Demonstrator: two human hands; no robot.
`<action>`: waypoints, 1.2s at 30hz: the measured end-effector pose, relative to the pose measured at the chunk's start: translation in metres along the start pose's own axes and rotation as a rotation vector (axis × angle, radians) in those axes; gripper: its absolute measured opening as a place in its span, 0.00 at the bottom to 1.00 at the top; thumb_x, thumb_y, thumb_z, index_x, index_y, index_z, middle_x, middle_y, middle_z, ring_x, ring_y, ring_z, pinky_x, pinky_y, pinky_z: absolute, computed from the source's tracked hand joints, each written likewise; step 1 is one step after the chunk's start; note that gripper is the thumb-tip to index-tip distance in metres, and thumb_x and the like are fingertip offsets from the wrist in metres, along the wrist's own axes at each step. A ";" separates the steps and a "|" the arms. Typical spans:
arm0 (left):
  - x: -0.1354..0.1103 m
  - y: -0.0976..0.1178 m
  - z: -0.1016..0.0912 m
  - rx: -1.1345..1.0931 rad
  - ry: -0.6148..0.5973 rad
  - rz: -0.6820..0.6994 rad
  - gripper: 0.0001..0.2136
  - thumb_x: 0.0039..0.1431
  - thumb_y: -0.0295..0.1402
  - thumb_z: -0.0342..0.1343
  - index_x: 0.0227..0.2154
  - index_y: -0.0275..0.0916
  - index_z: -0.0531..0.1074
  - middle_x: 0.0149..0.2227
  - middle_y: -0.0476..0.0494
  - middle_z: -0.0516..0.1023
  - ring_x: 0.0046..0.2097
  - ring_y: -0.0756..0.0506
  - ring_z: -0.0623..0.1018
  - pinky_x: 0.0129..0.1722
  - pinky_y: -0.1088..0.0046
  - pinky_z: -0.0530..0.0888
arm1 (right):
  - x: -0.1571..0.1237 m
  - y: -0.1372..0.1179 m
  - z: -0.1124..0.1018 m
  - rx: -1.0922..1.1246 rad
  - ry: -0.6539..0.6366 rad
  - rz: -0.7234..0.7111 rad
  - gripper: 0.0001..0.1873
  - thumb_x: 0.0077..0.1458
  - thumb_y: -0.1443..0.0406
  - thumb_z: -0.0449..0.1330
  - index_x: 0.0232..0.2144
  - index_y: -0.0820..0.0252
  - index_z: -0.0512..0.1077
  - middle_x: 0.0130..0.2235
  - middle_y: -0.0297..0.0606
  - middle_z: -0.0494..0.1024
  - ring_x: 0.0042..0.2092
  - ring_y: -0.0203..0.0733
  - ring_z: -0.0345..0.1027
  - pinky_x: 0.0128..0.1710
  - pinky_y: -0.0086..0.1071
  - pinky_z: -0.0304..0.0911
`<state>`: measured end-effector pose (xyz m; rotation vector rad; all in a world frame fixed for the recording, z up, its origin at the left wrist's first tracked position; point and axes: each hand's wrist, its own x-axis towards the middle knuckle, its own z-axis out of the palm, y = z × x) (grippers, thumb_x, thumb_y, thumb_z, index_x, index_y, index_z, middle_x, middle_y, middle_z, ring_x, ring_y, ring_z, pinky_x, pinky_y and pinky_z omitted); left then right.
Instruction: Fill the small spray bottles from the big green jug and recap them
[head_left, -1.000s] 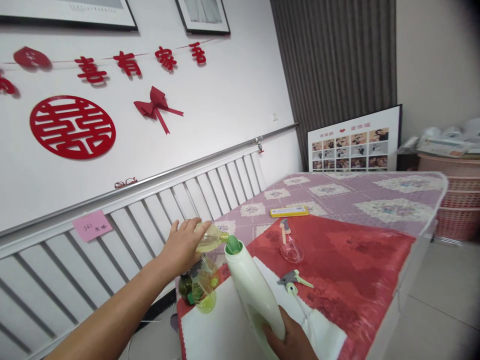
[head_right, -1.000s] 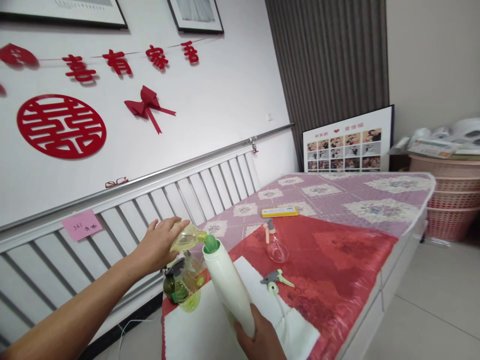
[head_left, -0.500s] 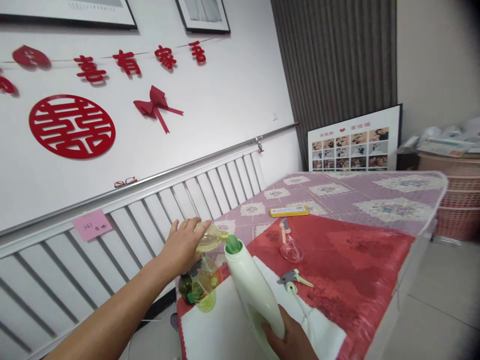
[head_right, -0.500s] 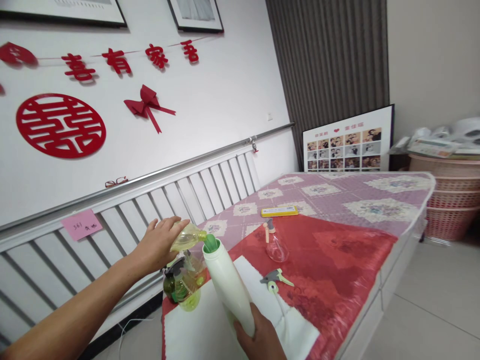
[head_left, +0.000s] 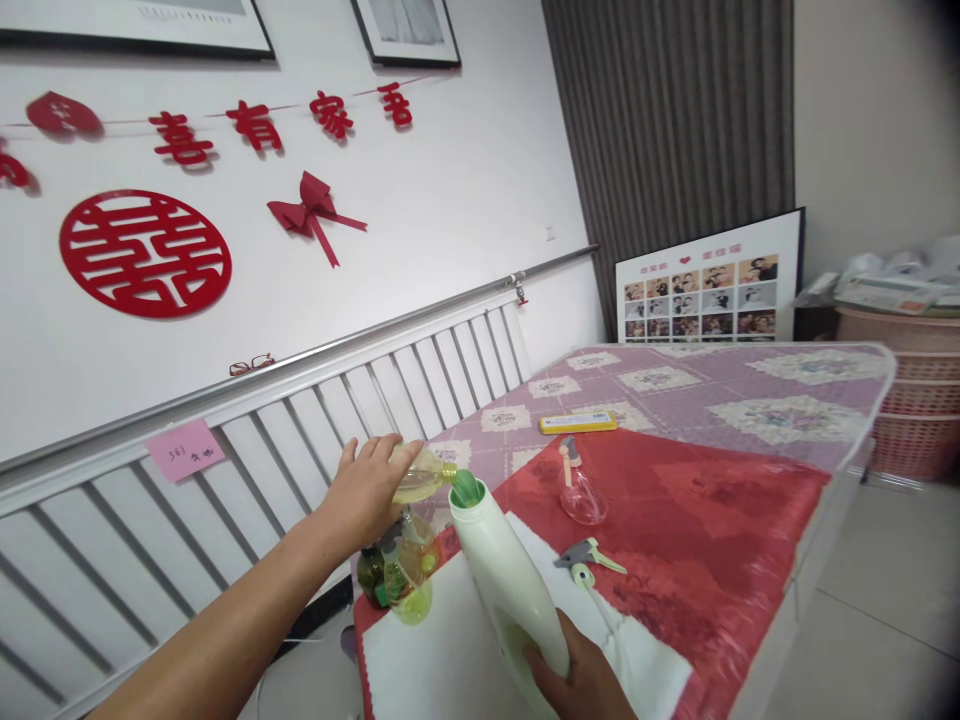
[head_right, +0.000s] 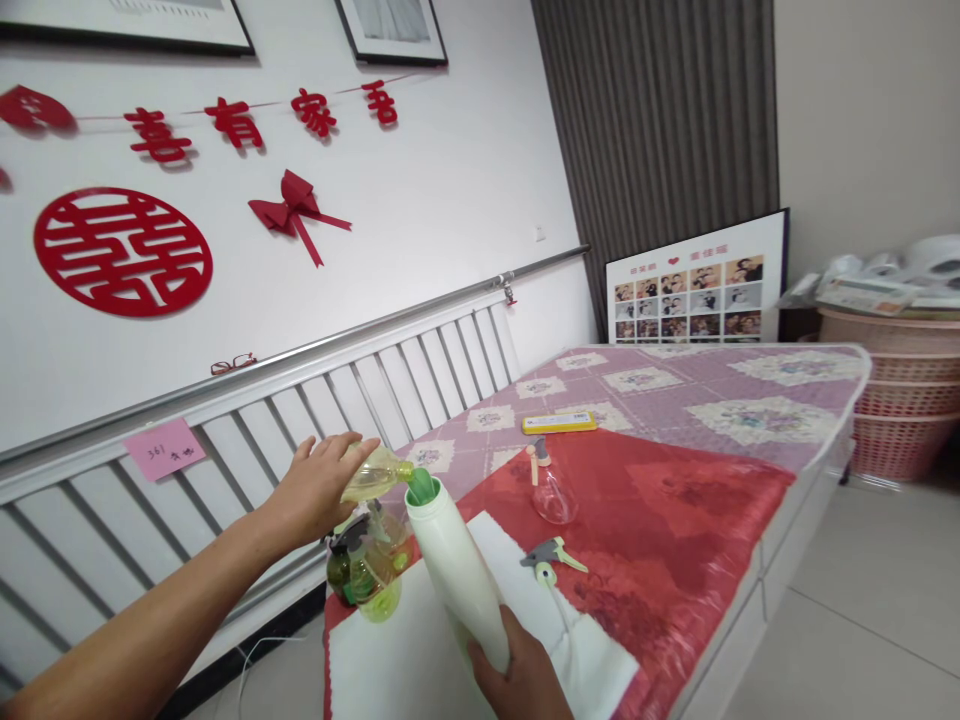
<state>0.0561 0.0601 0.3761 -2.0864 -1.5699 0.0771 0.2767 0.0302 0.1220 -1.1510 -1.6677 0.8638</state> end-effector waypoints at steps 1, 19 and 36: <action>0.000 0.000 0.000 0.001 0.002 0.003 0.39 0.45 0.26 0.55 0.61 0.51 0.48 0.61 0.41 0.59 0.60 0.37 0.61 0.59 0.46 0.53 | 0.000 0.000 0.000 0.000 -0.005 0.004 0.17 0.52 0.58 0.52 0.40 0.60 0.71 0.37 0.40 0.81 0.38 0.46 0.75 0.39 0.32 0.69; -0.002 0.002 -0.002 0.023 0.010 -0.004 0.39 0.45 0.25 0.55 0.61 0.50 0.48 0.61 0.41 0.59 0.60 0.37 0.60 0.59 0.45 0.53 | -0.001 -0.004 -0.002 0.023 -0.006 -0.002 0.15 0.51 0.58 0.53 0.38 0.58 0.71 0.36 0.39 0.81 0.38 0.46 0.75 0.38 0.32 0.69; -0.001 0.002 -0.004 0.023 -0.002 -0.006 0.39 0.46 0.25 0.55 0.61 0.50 0.48 0.61 0.41 0.59 0.60 0.37 0.60 0.60 0.44 0.52 | -0.001 -0.004 -0.002 0.077 0.040 0.004 0.16 0.50 0.59 0.55 0.41 0.58 0.73 0.38 0.38 0.82 0.38 0.47 0.76 0.38 0.32 0.70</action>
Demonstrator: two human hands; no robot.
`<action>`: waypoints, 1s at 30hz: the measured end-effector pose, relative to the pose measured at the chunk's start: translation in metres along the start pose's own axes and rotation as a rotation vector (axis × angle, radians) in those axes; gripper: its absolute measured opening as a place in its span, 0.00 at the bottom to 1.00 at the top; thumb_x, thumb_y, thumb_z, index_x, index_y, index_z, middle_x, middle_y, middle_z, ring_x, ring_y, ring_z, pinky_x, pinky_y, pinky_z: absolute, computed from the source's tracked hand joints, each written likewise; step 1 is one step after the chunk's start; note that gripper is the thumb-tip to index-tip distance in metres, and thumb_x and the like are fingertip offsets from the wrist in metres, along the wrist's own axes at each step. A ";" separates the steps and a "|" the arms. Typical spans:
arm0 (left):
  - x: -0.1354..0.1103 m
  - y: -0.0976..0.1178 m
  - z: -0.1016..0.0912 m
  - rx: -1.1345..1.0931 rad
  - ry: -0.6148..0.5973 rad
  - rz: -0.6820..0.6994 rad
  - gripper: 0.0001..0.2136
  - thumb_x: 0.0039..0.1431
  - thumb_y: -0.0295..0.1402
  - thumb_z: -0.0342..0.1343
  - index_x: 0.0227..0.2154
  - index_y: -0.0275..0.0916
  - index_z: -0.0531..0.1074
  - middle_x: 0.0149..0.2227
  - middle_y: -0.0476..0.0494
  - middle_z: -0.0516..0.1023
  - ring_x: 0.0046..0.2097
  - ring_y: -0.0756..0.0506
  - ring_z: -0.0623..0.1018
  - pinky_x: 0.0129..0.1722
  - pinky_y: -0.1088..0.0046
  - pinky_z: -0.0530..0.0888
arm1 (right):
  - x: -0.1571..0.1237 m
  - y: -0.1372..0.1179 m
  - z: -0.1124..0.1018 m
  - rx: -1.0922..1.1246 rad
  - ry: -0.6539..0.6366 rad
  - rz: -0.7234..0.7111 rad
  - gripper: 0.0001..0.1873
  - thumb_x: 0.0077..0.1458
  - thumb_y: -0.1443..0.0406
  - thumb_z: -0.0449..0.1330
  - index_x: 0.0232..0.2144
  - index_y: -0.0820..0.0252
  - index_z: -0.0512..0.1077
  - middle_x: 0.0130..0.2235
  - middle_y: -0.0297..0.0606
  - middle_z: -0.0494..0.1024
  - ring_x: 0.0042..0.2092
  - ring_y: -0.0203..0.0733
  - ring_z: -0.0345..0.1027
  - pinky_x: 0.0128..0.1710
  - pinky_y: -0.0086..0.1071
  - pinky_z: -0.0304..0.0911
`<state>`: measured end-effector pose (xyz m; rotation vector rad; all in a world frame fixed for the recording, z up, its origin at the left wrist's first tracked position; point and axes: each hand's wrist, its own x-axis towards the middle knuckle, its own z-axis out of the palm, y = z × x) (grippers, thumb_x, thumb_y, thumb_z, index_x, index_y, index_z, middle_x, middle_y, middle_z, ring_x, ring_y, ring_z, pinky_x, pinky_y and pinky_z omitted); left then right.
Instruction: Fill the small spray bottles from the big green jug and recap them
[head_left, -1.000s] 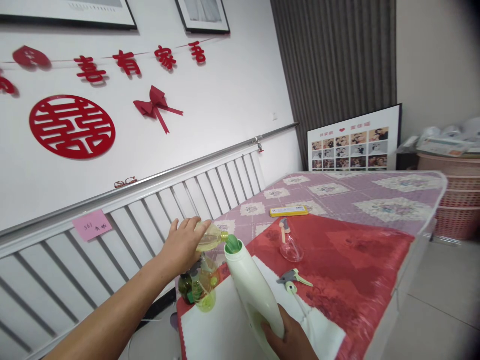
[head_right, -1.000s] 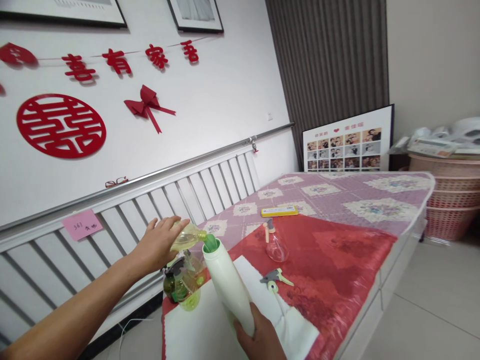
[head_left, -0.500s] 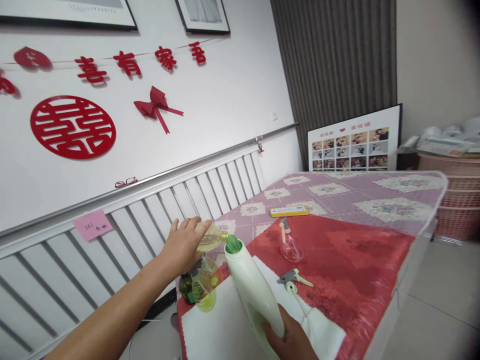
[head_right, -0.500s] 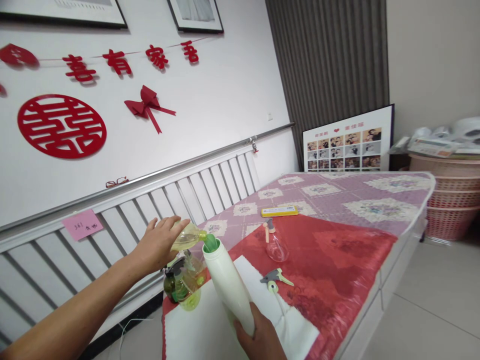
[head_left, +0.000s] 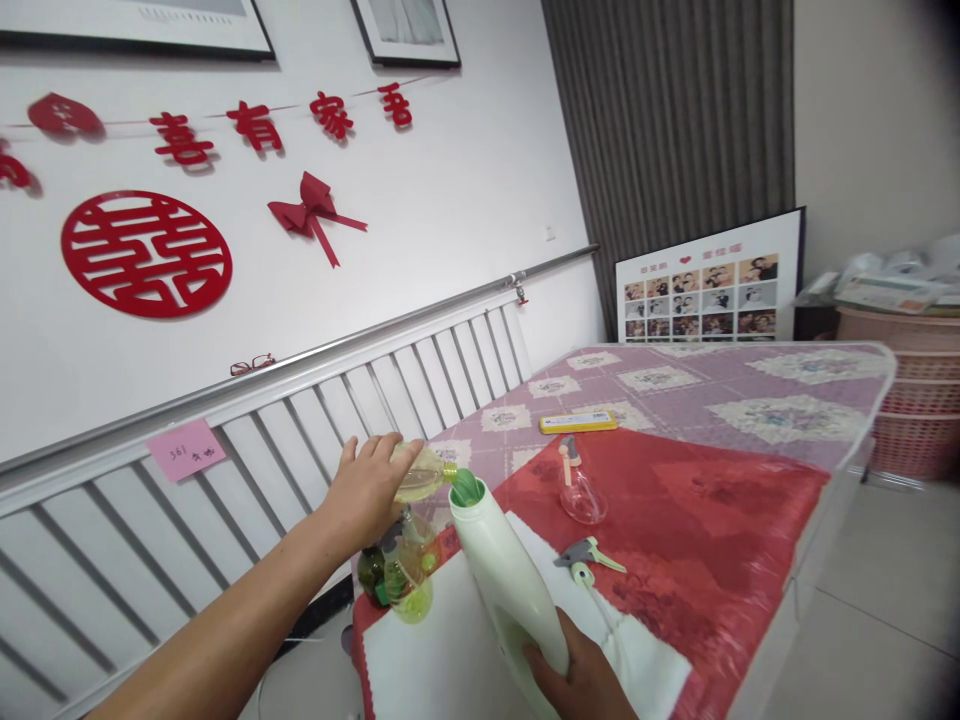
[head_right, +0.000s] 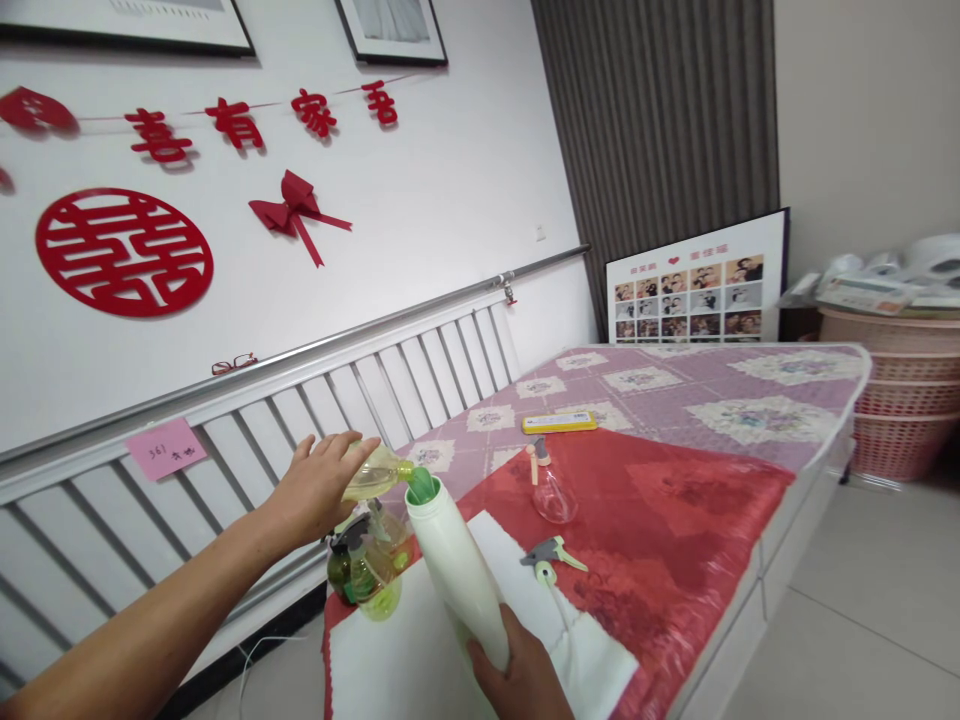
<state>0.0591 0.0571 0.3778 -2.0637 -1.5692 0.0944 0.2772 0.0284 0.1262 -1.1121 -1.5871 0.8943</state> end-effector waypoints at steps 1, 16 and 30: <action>0.000 0.000 0.000 0.000 -0.001 0.000 0.39 0.46 0.25 0.55 0.61 0.50 0.48 0.61 0.41 0.59 0.60 0.37 0.60 0.60 0.44 0.52 | 0.000 0.000 0.000 0.004 0.007 0.000 0.16 0.50 0.59 0.56 0.41 0.58 0.73 0.38 0.38 0.82 0.38 0.47 0.76 0.38 0.33 0.70; 0.000 0.000 0.001 0.015 0.004 0.002 0.39 0.46 0.25 0.55 0.61 0.50 0.47 0.61 0.40 0.58 0.60 0.37 0.60 0.59 0.44 0.52 | -0.001 -0.002 -0.001 -0.029 -0.013 0.002 0.13 0.50 0.59 0.55 0.37 0.58 0.72 0.34 0.38 0.81 0.37 0.47 0.75 0.38 0.33 0.70; 0.000 0.001 0.000 0.016 -0.009 -0.007 0.39 0.45 0.25 0.55 0.61 0.51 0.47 0.62 0.41 0.58 0.61 0.37 0.59 0.60 0.45 0.52 | 0.000 0.000 0.000 -0.071 -0.035 0.018 0.16 0.52 0.58 0.54 0.40 0.57 0.72 0.37 0.39 0.82 0.39 0.47 0.75 0.39 0.34 0.70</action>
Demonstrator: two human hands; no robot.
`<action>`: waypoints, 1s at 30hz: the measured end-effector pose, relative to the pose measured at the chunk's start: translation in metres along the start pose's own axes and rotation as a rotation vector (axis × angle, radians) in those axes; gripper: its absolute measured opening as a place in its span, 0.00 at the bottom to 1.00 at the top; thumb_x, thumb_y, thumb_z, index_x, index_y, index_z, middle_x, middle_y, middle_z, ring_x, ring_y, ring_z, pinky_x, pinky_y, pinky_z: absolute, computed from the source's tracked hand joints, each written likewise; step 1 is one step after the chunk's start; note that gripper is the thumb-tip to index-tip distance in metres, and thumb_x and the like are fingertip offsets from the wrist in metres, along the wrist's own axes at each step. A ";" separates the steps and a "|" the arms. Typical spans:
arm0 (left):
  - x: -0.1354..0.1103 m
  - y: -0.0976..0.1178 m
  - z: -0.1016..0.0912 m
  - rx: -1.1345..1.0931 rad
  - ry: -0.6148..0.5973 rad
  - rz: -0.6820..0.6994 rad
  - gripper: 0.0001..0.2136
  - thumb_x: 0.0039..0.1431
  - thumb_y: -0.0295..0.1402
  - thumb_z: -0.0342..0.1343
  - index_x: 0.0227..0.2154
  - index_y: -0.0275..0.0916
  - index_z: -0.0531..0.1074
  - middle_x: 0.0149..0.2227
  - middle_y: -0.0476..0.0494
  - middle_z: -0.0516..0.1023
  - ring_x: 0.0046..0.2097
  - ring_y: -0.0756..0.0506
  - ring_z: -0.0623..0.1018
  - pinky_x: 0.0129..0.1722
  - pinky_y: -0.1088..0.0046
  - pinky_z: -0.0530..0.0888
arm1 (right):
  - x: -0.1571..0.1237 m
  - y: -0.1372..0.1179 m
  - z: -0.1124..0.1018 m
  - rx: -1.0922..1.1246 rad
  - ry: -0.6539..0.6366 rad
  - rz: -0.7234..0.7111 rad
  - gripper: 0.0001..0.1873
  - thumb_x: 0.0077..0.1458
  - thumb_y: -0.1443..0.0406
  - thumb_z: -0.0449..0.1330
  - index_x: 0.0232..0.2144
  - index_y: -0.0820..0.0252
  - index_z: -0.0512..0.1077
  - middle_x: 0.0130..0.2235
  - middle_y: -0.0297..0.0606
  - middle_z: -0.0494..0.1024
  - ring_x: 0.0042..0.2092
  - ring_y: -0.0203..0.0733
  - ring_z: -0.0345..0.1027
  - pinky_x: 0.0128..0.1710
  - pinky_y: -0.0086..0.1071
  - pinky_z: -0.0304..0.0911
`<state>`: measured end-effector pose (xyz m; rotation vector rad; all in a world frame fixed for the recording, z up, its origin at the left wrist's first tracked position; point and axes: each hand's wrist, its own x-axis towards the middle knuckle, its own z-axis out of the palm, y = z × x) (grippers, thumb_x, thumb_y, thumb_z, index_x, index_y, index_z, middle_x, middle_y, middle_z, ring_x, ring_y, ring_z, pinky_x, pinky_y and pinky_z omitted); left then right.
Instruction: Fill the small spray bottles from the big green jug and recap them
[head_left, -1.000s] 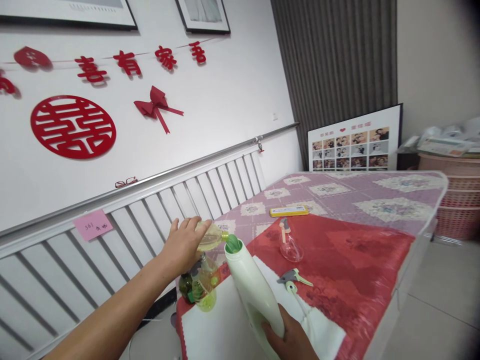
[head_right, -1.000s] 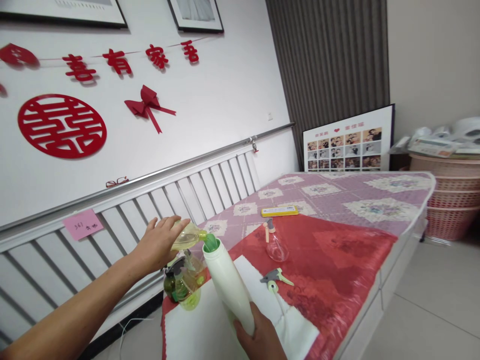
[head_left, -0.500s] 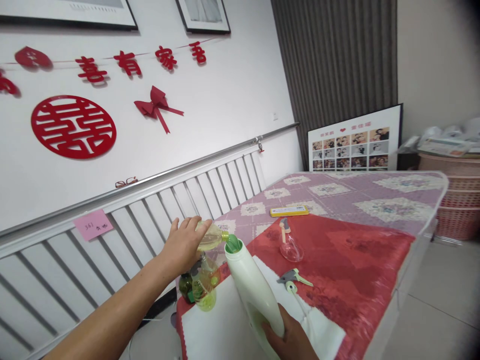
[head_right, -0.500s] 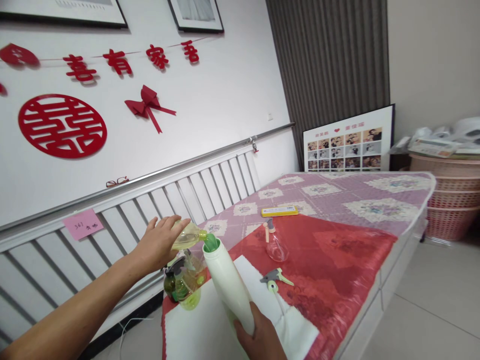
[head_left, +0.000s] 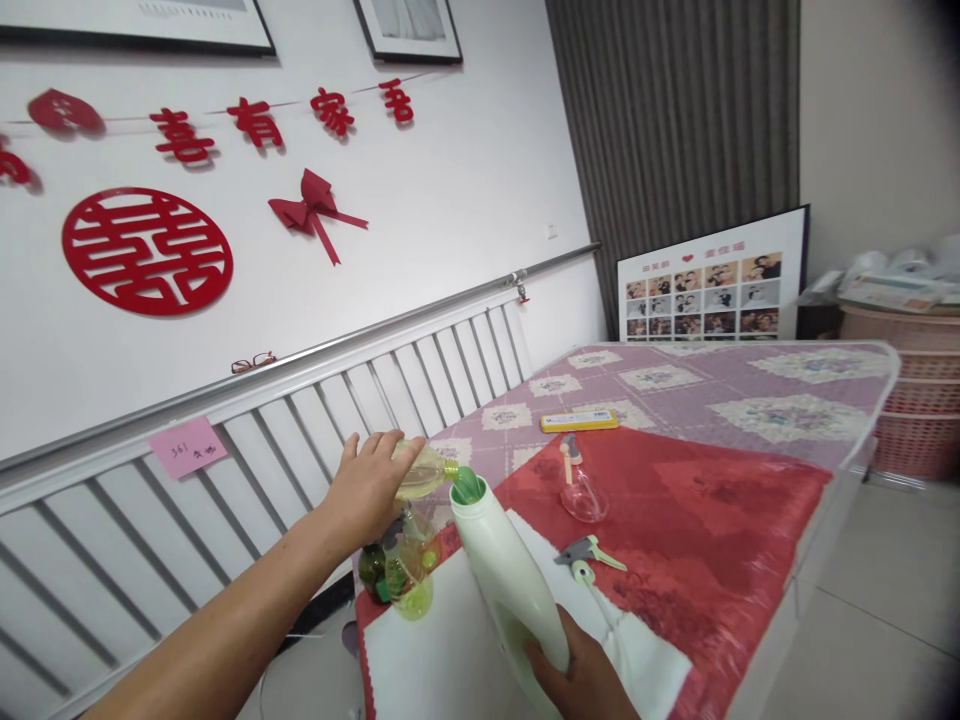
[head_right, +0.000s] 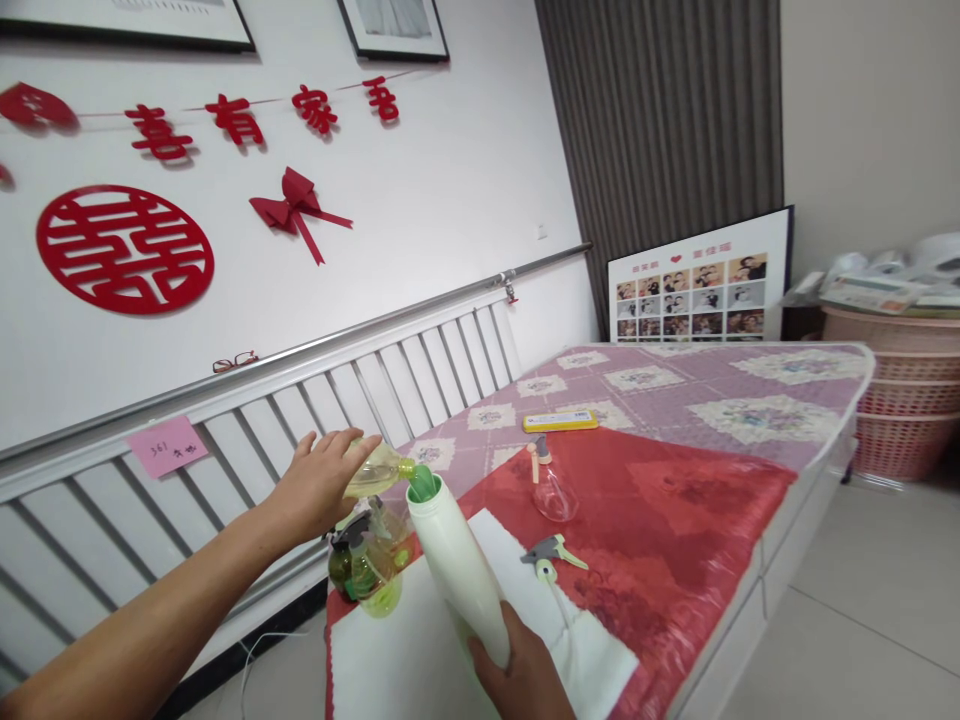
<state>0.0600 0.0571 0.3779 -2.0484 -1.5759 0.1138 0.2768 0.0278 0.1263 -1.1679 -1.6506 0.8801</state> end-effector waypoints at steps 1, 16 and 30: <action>0.000 0.000 0.000 -0.002 0.003 0.002 0.39 0.45 0.26 0.55 0.61 0.51 0.47 0.62 0.41 0.58 0.61 0.37 0.59 0.59 0.45 0.53 | 0.000 -0.001 0.000 -0.003 0.001 0.006 0.16 0.51 0.58 0.54 0.40 0.57 0.72 0.37 0.39 0.82 0.39 0.47 0.75 0.39 0.34 0.70; 0.000 -0.001 0.001 0.014 0.001 0.006 0.40 0.46 0.26 0.56 0.61 0.50 0.46 0.62 0.40 0.57 0.61 0.37 0.59 0.60 0.46 0.51 | 0.000 -0.001 0.000 0.019 0.045 -0.020 0.15 0.49 0.59 0.56 0.38 0.56 0.74 0.36 0.37 0.83 0.37 0.47 0.76 0.37 0.34 0.70; 0.000 -0.002 0.004 0.028 0.071 0.049 0.39 0.45 0.26 0.56 0.61 0.48 0.48 0.60 0.38 0.60 0.60 0.36 0.61 0.57 0.43 0.55 | 0.000 -0.006 -0.002 -0.011 -0.004 -0.009 0.17 0.52 0.59 0.52 0.41 0.61 0.72 0.39 0.40 0.82 0.40 0.46 0.75 0.39 0.33 0.69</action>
